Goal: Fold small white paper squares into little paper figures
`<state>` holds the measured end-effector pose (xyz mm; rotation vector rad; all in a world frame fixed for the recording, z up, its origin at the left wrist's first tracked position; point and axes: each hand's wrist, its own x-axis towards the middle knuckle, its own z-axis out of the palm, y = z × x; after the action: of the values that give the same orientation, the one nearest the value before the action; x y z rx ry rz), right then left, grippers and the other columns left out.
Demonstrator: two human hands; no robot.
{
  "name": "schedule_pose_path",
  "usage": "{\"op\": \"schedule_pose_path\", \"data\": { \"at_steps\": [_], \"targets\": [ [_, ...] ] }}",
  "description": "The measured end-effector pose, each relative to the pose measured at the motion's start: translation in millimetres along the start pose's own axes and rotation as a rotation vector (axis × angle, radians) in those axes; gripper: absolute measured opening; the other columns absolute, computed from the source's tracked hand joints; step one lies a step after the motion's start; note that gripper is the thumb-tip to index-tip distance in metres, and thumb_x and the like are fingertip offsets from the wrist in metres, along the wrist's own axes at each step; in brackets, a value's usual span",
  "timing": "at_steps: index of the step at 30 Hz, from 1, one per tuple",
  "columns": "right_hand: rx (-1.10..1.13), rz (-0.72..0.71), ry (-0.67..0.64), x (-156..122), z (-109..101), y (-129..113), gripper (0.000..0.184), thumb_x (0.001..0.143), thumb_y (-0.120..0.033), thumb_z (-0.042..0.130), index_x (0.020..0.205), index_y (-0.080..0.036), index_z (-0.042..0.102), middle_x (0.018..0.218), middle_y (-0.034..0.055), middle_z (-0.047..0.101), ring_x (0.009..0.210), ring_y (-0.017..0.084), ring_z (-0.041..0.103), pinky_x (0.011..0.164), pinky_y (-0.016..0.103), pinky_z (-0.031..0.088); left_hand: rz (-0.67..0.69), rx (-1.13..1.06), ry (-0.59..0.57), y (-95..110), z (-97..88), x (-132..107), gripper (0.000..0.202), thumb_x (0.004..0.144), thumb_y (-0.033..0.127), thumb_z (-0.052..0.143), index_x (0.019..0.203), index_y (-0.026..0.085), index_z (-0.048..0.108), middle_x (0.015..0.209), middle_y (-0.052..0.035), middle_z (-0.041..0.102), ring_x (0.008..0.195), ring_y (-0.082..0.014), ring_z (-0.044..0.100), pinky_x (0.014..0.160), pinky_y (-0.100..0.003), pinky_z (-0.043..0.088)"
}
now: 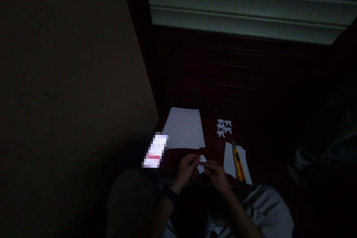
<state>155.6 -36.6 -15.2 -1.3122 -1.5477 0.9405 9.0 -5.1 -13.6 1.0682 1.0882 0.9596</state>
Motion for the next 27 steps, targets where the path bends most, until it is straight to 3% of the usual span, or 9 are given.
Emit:
{"op": "schedule_pose_path", "data": {
  "at_steps": [8,17,21,27],
  "targets": [
    [0.089,0.024,-0.017,2.8,-2.5,-2.7,0.023,0.067,-0.017,0.062,0.087,-0.024,0.07,0.084,0.0031,0.062,0.079,0.018,0.057,0.07,0.029,0.045,0.031,0.019,-0.035,-7.2,-3.6,3.6,0.037,0.072,0.047,0.055,0.084,0.012,0.059,0.053,0.0004,0.057,0.033,-0.0065,0.046,0.028,-0.015,0.028],
    [0.12,0.059,0.021,5.9,-0.4,-2.0,0.016,0.064,-0.022,0.069,0.08,-0.023,0.071,0.083,0.0032,0.064,0.078,0.019,0.059,0.069,0.028,0.045,0.027,-0.03,0.008,-2.9,-2.0,2.5,0.037,0.069,0.046,0.059,0.084,0.011,0.059,0.055,-0.0005,0.058,0.034,-0.0059,0.045,0.029,-0.015,0.03],
    [0.154,0.116,0.065,6.8,1.9,1.6,0.011,0.064,-0.029,0.069,0.072,-0.022,0.071,0.079,0.0033,0.066,0.075,0.019,0.06,0.069,0.028,0.045,0.02,-0.045,0.016,-0.5,-2.8,1.2,0.038,0.069,0.045,0.06,0.086,0.012,0.059,0.057,-0.0007,0.058,0.035,-0.0061,0.046,0.03,-0.015,0.031],
    [0.183,0.25,0.135,8.3,2.8,9.0,0.019,0.061,-0.037,0.07,0.067,-0.018,0.07,0.068,0.0029,0.068,0.064,0.018,0.059,0.061,0.027,0.044,0.021,-0.017,-0.003,-0.1,-3.2,1.4,0.036,0.07,0.044,0.059,0.088,0.012,0.059,0.065,-0.003,0.061,0.037,-0.0059,0.046,0.029,-0.015,0.029]
  ]
}}
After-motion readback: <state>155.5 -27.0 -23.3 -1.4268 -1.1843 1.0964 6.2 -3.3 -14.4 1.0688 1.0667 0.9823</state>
